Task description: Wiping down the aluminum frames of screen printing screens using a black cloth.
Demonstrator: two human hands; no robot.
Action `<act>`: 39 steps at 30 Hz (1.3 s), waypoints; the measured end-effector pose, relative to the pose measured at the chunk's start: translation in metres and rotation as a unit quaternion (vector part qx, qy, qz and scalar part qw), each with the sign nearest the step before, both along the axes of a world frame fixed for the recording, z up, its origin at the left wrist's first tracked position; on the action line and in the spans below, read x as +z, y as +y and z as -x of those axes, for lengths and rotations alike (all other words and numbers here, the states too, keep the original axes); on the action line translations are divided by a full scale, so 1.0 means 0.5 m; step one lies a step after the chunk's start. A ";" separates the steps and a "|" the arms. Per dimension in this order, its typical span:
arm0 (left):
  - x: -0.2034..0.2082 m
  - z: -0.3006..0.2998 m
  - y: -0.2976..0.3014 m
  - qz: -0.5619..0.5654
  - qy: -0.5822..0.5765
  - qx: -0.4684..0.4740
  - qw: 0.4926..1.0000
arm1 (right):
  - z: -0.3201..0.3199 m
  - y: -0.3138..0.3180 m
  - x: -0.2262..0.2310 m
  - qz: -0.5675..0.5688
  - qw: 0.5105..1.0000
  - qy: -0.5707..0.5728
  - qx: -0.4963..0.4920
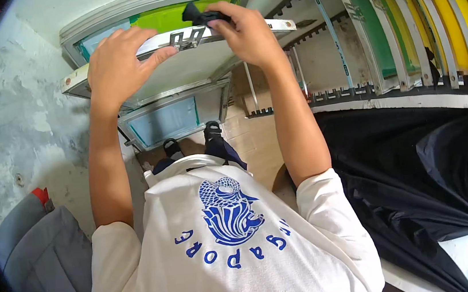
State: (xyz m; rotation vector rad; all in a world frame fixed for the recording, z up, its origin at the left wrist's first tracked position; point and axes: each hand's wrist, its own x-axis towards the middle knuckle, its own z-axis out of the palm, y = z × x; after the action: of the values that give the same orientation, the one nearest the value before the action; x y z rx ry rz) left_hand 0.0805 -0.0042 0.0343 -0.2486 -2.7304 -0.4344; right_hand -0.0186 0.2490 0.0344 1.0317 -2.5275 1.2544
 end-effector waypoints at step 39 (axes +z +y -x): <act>-0.090 -0.064 -0.074 -0.061 0.022 0.031 0.997 | -0.064 0.153 -0.112 0.053 0.978 0.108 -0.169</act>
State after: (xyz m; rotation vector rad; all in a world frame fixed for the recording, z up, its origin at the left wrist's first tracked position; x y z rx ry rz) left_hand 0.1125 -0.0412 -0.0106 -0.1405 -2.6482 -0.5693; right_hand 0.0134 0.3256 -0.0213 0.6400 -2.3170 1.1008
